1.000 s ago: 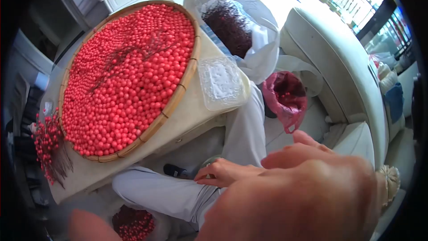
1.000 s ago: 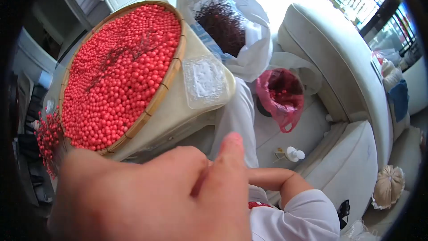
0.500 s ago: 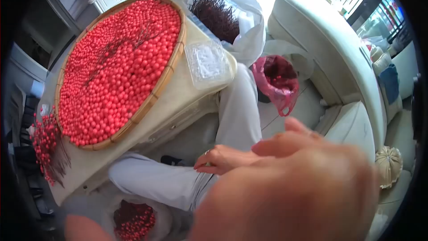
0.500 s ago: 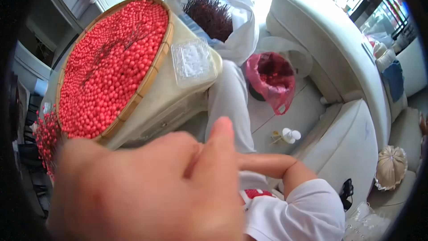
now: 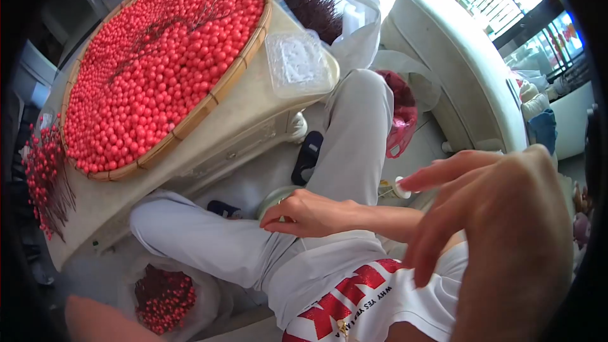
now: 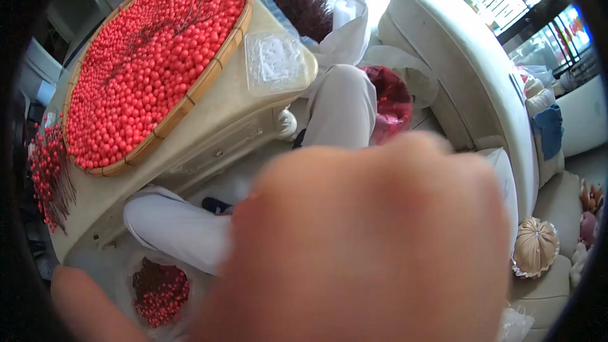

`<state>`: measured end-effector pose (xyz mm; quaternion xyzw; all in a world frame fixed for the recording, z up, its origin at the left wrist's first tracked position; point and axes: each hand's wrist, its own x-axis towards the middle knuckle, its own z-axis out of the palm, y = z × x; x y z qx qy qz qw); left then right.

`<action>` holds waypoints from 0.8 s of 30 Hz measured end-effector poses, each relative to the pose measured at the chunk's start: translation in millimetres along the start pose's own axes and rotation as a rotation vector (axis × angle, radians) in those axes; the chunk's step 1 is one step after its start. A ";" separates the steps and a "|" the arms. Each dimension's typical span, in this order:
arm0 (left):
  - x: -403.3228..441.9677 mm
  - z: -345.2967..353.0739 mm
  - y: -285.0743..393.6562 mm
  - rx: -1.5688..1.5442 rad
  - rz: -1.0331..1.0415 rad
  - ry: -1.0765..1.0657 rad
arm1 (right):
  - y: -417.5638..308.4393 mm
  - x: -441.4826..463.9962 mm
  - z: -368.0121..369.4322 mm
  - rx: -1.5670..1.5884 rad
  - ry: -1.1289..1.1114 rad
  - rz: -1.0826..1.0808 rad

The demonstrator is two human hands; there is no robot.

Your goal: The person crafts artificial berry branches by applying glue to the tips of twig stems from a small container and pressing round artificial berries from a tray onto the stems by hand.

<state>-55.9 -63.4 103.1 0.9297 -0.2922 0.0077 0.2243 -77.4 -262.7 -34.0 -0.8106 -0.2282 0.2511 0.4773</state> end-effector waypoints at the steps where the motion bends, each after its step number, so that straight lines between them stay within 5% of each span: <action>1: -2.3 1.1 -2.0 0.001 -0.032 -0.019 | 4.6 -0.1 5.9 0.021 -0.011 -0.003; 24: 69.5 -66.4 36.8 0.138 -0.150 -0.100 | 41.3 35.4 -29.4 0.112 -0.130 -0.002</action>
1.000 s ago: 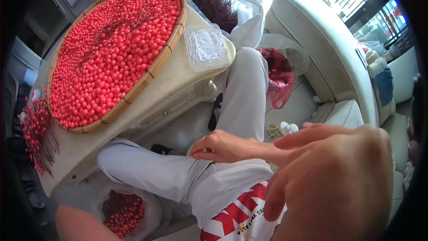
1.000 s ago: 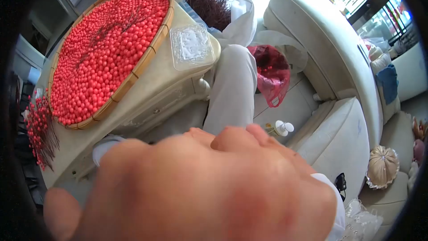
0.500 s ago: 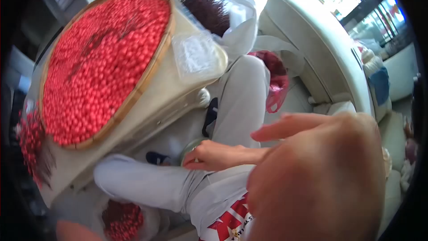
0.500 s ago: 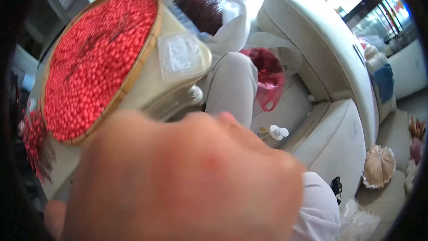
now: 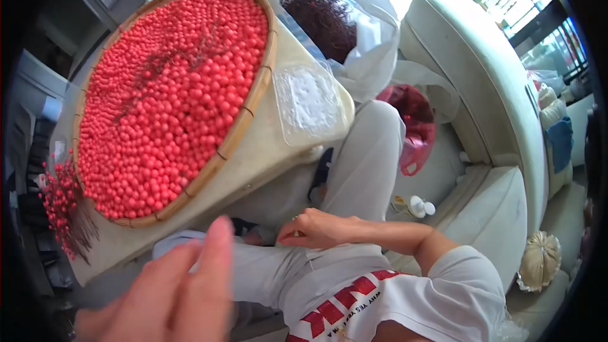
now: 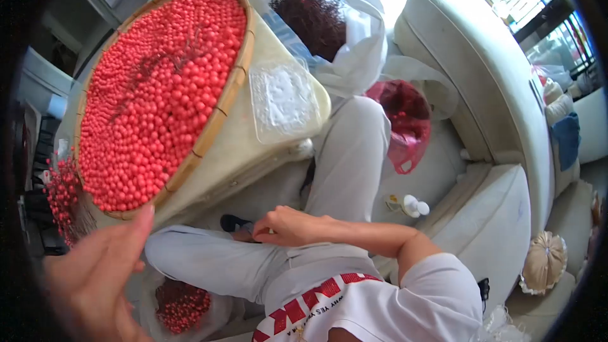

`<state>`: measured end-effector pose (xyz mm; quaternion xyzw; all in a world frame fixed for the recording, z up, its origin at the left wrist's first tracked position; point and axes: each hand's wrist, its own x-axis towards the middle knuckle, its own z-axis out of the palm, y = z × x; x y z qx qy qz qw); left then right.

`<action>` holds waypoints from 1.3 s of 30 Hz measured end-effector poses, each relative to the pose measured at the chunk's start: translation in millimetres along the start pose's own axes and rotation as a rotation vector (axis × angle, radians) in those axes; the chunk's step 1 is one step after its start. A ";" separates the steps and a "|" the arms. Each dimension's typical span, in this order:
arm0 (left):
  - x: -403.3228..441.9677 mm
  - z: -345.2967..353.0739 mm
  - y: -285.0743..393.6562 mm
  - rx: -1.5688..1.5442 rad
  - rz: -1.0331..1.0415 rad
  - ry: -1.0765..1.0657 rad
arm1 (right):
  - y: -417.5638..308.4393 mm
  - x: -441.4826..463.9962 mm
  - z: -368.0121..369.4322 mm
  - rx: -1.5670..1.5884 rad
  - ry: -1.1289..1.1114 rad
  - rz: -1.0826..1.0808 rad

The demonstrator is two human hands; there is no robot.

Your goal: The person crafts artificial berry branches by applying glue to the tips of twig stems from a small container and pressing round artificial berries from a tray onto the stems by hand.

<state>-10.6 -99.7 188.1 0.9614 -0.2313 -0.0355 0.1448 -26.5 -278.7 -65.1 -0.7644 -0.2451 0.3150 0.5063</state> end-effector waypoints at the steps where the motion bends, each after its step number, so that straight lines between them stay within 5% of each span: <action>1: -1.2 -9.8 7.4 0.025 -0.025 0.013 | 6.3 9.0 1.9 0.032 0.019 -0.045; 2: 8.8 -13.2 -23.9 -0.160 0.007 -0.171 | 11.4 11.5 0.0 0.009 0.037 -0.043; 5: 36.9 33.7 -128.9 -0.314 -0.312 -0.129 | 8.7 14.3 -17.6 0.002 0.020 -0.026; 6: 43.7 61.9 -161.4 0.018 -0.191 0.305 | 5.0 15.0 -22.8 0.017 0.043 0.043; 10: 105.0 67.2 -214.6 -0.178 -0.398 0.349 | -2.1 17.6 -35.4 -0.004 0.087 0.008; 13: 159.0 86.8 -263.5 -0.141 -0.231 0.556 | -6.9 15.4 -40.7 -0.007 0.132 0.020; 20: 274.1 116.7 -365.3 0.117 -0.395 0.403 | -5.7 1.5 -35.9 0.068 0.233 0.108; 31: 281.7 86.9 -351.0 0.045 -0.524 0.222 | 0.4 4.0 -44.9 0.139 0.272 0.147; 39: 238.6 -3.0 -307.8 0.107 -0.298 0.411 | 5.1 9.6 -41.9 0.122 0.258 0.120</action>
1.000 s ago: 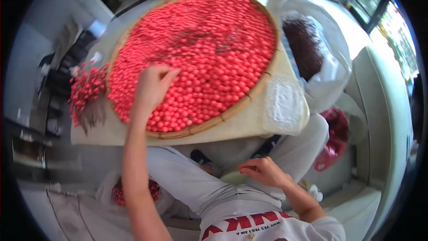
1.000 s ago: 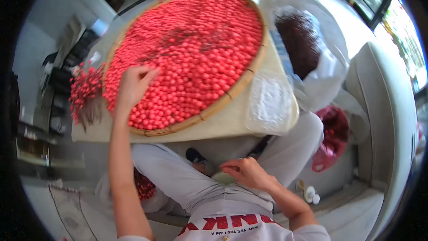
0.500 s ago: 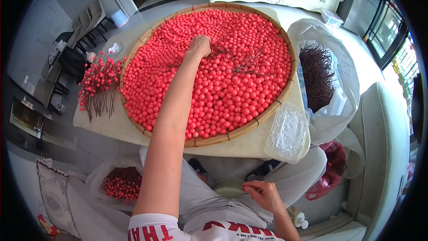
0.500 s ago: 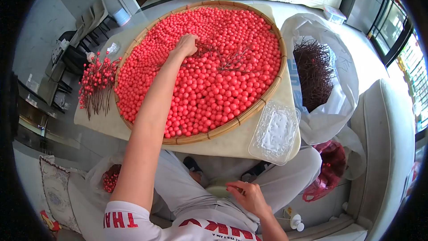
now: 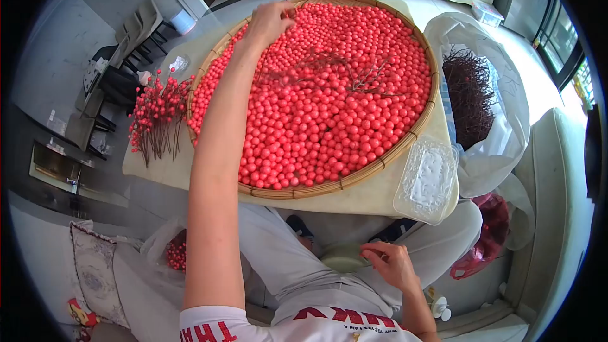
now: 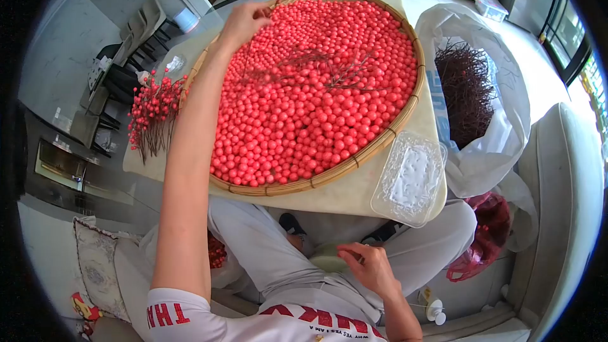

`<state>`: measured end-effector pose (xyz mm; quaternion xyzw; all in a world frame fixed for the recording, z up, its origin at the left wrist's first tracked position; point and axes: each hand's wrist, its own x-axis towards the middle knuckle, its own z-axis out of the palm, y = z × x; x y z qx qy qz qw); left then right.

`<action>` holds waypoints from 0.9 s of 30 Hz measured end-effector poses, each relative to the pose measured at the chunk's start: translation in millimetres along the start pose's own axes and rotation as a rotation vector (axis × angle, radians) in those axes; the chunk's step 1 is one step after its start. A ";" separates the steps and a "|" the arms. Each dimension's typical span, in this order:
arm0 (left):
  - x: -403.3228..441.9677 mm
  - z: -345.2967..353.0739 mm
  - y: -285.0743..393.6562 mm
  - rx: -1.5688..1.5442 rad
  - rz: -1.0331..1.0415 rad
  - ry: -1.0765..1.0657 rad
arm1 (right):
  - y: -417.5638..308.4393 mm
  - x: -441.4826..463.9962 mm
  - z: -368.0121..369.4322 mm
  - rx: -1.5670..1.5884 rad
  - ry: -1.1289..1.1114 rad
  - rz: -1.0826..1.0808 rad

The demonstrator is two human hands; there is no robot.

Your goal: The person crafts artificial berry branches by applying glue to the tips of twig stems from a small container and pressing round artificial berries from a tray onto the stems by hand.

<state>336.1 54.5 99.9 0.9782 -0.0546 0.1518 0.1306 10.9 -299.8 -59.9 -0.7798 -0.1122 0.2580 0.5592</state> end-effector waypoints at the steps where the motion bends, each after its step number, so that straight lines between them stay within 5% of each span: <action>1: -2.9 -12.9 4.6 0.052 0.153 0.196 | 0.2 -0.2 2.0 -0.007 -0.005 -0.012; 4: -11.4 -49.4 19.4 0.080 0.509 0.688 | -4.6 0.2 5.4 -0.016 -0.011 -0.038; 10: -80.4 -98.8 90.2 -0.225 0.412 0.890 | -22.6 5.1 -1.5 0.066 0.097 -0.113; 12: -118.0 -99.9 111.7 -1.124 0.190 0.456 | -34.1 8.9 -14.0 0.244 0.377 -0.230; 15: -161.3 -45.3 122.5 -1.740 0.321 -0.169 | -63.0 8.7 -34.4 0.434 0.554 -0.206; 17: -181.8 3.6 134.1 -1.809 0.424 -0.395 | -63.8 7.8 -37.1 0.652 0.238 -0.198; 23: -225.4 83.4 171.5 -2.213 0.069 -0.516 | -43.3 -15.5 -23.0 0.654 0.003 -0.049; 27: -241.2 77.1 199.1 -1.764 -0.239 -0.119 | -29.9 -23.2 -22.0 0.568 0.348 -0.202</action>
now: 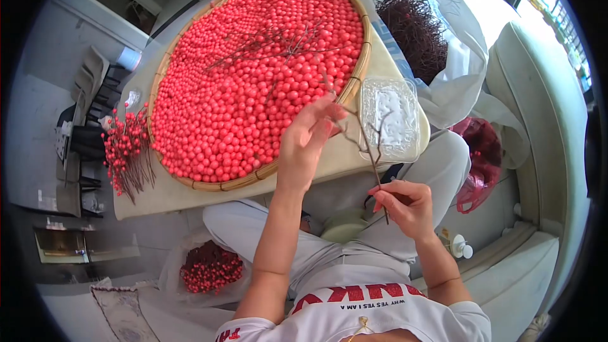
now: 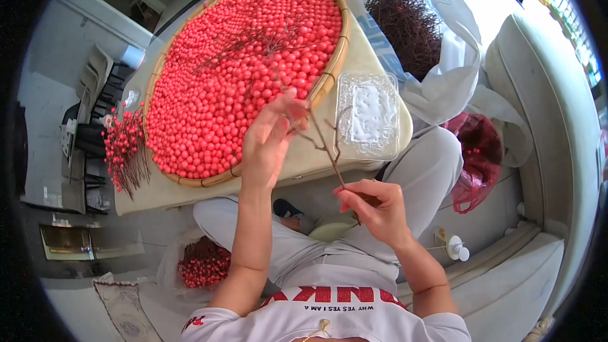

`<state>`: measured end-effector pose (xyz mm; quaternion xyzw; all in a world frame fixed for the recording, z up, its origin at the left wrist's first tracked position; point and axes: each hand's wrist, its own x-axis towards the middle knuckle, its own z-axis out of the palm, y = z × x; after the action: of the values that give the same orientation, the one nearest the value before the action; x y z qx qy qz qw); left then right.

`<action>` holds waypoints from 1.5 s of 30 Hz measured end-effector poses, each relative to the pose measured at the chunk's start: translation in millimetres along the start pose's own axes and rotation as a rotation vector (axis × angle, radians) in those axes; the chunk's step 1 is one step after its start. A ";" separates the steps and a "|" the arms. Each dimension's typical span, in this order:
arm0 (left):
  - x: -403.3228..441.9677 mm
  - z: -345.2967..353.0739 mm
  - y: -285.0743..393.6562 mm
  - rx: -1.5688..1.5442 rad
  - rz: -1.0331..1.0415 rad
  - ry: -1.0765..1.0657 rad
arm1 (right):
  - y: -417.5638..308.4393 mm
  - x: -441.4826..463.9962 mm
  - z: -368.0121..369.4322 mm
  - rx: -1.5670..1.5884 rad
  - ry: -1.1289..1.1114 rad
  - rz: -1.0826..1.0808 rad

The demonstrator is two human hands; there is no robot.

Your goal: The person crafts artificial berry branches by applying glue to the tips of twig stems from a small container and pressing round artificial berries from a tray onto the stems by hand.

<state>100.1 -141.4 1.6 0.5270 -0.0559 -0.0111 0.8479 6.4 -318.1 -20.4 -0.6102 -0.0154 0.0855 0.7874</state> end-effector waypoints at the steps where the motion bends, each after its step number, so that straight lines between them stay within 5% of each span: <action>1: -2.7 1.1 -0.4 0.005 -0.005 -0.013 | 3.2 1.7 -0.6 0.007 0.012 -0.006; 6: -19.4 -0.9 -1.9 -0.040 -0.115 -0.208 | 15.9 3.6 0.8 -0.127 0.086 -0.142; 10: -17.2 7.7 -16.5 0.006 -0.100 0.020 | 10.8 0.3 -0.3 -0.021 0.137 0.056; 16: -24.8 32.4 -45.2 -0.232 -0.302 0.106 | 28.4 -16.8 6.0 0.188 0.284 0.071; 21: -13.3 25.2 -38.7 0.170 -0.288 0.025 | 35.8 -24.4 -13.3 0.158 0.273 0.116; 25: -4.3 27.0 -37.1 1.220 0.593 -0.432 | 28.1 -19.1 -26.2 0.098 0.230 0.206; 30: 13.6 18.2 -47.6 1.383 0.702 -0.669 | 22.1 -22.5 -25.4 0.118 0.199 0.200; 35: 10.2 22.9 -41.5 1.479 0.491 -0.633 | 17.3 -25.4 -24.4 0.201 0.252 0.232; 45: 14.4 20.3 -56.4 1.415 0.457 -0.636 | 15.0 -25.7 -20.8 0.228 0.242 0.237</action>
<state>114.4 -185.6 -38.8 0.8860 -0.3944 0.0511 0.2385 -18.0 -338.3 -38.1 -0.5204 0.1611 0.1050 0.8320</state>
